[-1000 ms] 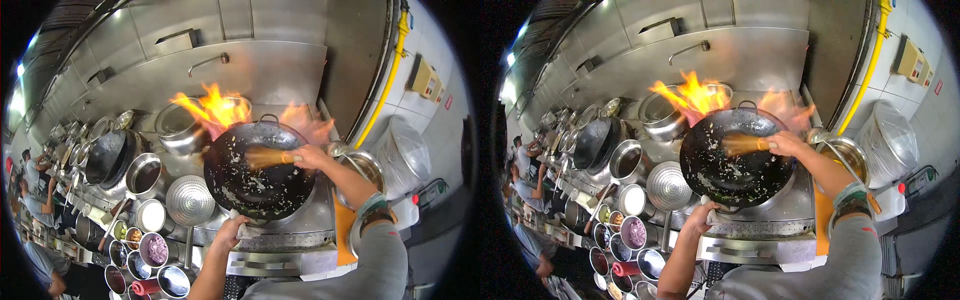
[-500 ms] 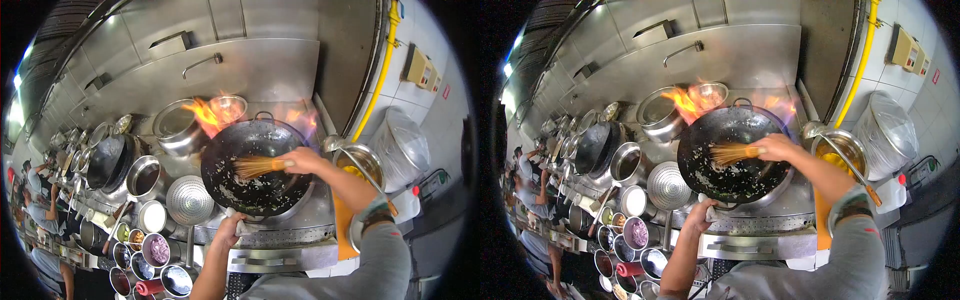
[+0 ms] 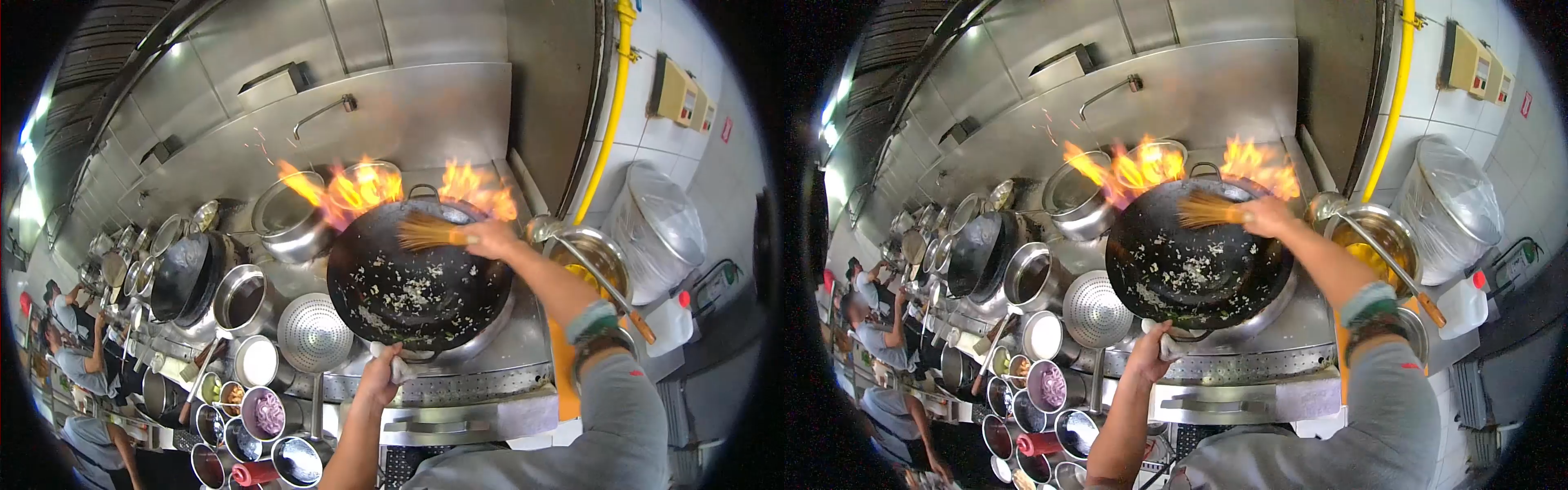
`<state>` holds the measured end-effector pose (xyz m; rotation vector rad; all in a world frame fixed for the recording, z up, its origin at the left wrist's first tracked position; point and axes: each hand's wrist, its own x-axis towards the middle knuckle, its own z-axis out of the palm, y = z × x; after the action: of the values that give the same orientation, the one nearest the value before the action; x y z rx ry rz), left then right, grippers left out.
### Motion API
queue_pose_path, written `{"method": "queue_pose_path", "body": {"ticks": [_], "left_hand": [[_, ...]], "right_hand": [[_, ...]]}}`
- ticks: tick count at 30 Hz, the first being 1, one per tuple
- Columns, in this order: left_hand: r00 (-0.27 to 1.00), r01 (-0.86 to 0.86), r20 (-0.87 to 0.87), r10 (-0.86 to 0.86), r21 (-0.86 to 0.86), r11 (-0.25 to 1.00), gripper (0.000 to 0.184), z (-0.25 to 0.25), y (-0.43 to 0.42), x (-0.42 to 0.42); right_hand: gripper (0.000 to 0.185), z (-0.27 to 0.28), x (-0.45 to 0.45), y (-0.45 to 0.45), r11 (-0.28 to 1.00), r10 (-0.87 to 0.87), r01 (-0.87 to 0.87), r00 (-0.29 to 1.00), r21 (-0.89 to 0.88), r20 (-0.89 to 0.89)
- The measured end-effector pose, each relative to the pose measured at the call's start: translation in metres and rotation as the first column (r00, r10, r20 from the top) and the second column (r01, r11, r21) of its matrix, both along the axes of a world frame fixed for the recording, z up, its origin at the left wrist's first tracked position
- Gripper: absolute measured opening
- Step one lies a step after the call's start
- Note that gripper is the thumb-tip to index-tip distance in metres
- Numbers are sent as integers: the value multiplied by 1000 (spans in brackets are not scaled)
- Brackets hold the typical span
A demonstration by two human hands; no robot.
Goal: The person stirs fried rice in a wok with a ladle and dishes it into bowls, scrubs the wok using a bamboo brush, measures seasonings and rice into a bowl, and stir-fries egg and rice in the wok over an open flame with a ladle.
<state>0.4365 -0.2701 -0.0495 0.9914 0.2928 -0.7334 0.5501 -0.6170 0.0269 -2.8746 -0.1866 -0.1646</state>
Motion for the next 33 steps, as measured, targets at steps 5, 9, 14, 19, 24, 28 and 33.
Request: {"method": "queue_pose_path", "body": {"ticks": [5, 9, 14, 19, 24, 28, 33], "left_hand": [[1000, 23, -16, -22, 34, 999, 30, 9, -1, -2], [995, -91, -29, 91, 14, 996, 32, 40, -4, -15], [993, -38, -105, 44, 61, 997, 33, 25, -13, 1], [989, -142, -26, 145, 80, 987, 20, 25, -9, -35], [970, -158, 203, 137, 92, 983, 26, 64, 28, -162], [933, 23, 355, -58, 103, 994, 54, 81, 47, -229], [788, 260, 522, -327, 199, 945, 64, 82, 68, -235]], "right_hand": [[44, 11, -20, 39, 964, 258, -252, 964, 84, -68], [43, 8, 13, -8, 949, 313, -312, 949, 40, -33], [43, -11, 1, 51, 953, 261, -243, 961, 179, -88], [46, 72, -72, 8, 976, 200, -205, 977, 75, 74], [49, 98, -223, -11, 992, -88, 53, 945, 118, 315], [52, 89, -338, 65, 777, -587, 467, 778, 422, 221], [52, 14, -403, 178, 754, -564, 283, 742, 593, 363]]}}
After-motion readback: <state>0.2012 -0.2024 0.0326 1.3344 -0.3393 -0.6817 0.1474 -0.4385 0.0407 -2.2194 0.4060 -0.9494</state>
